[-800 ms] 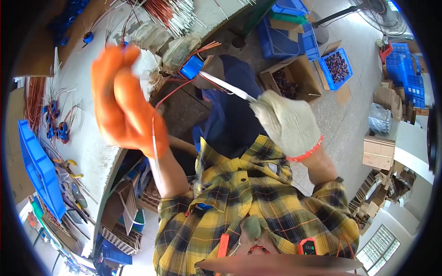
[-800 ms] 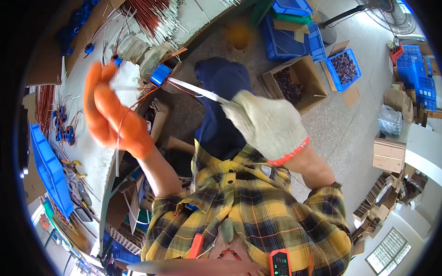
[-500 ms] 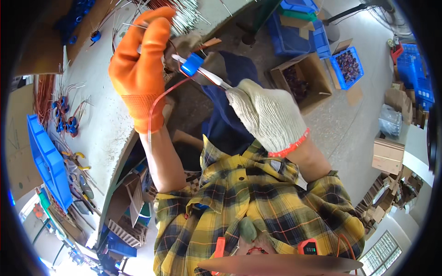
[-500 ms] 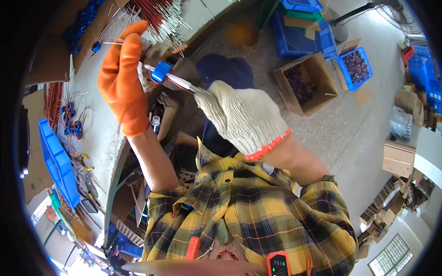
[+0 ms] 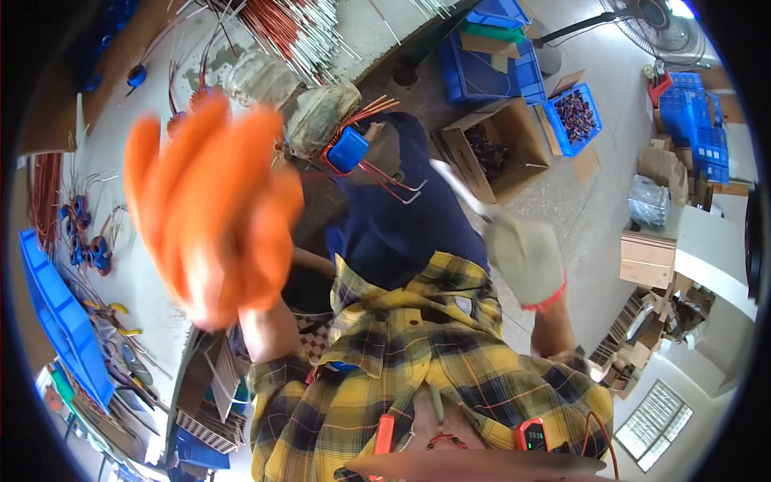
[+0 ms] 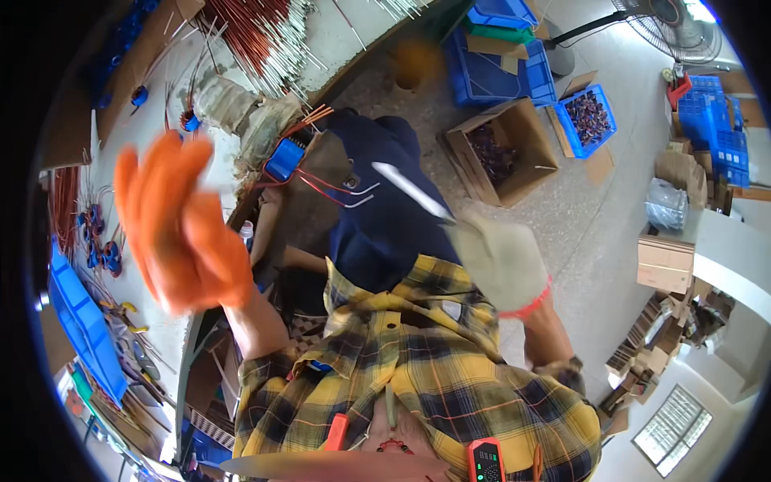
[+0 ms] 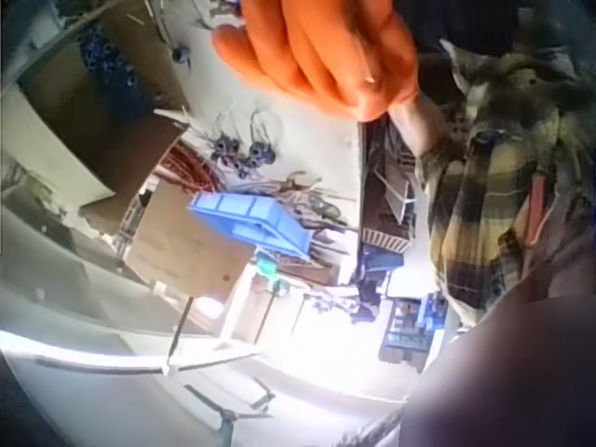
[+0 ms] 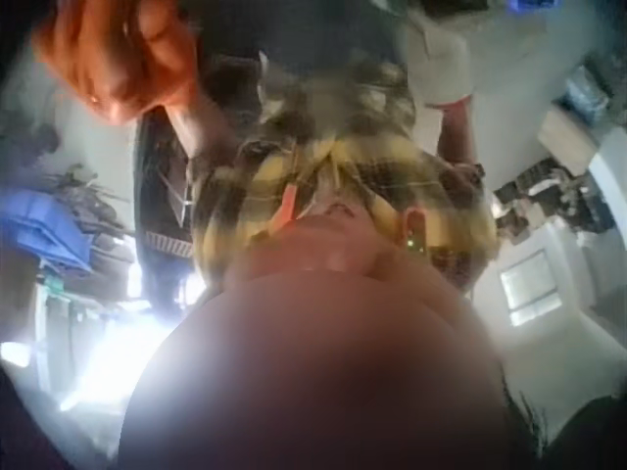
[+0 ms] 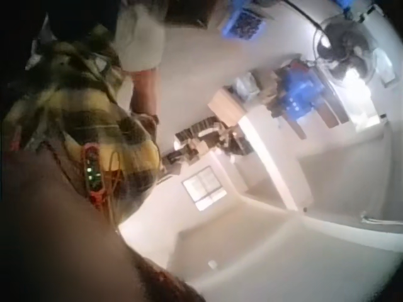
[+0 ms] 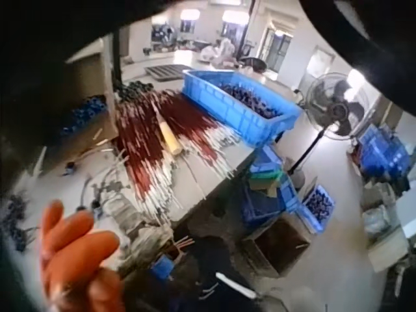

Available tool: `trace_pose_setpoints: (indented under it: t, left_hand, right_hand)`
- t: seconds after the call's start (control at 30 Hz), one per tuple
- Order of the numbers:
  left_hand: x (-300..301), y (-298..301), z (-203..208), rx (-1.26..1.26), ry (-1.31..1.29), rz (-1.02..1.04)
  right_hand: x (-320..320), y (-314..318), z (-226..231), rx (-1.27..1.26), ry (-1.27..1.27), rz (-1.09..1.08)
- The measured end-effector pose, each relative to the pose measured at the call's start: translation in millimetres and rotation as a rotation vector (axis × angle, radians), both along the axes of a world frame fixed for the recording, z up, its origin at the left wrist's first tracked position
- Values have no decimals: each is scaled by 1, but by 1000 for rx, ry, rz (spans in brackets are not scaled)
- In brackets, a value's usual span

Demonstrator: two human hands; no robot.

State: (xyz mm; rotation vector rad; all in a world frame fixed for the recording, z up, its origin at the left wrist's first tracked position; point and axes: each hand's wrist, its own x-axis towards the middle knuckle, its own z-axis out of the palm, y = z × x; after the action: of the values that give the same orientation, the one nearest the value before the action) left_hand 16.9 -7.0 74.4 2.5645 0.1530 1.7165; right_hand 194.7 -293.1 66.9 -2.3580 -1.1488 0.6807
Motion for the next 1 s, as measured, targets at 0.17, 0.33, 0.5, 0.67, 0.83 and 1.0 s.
trace_pose_setpoints:
  t: [0.17, 0.33, 0.5, 0.67, 0.83, 1.0]
  left_hand:
    - [23, 8, -20, -956, -35, -143]
    - [18, -6, -28, -1133, -76, -122]
    - [19, -1, -18, -1081, -8, -161]
    - [27, -5, -16, -1114, 13, -151]
    - [36, -22, -15, -1028, 1, -85]
    - [-5, -31, 2, -765, 73, -120]
  right_hand:
    - [-11, 60, 7, 133, -247, 249]
    - [-12, 60, -1, 221, -13, 229]
    - [-15, 60, -5, 258, -100, 213]
    - [-12, 76, -19, 350, -172, 308]
    - [-11, 57, -57, 629, 30, 464]
    - [25, -40, -41, 194, 144, 523]
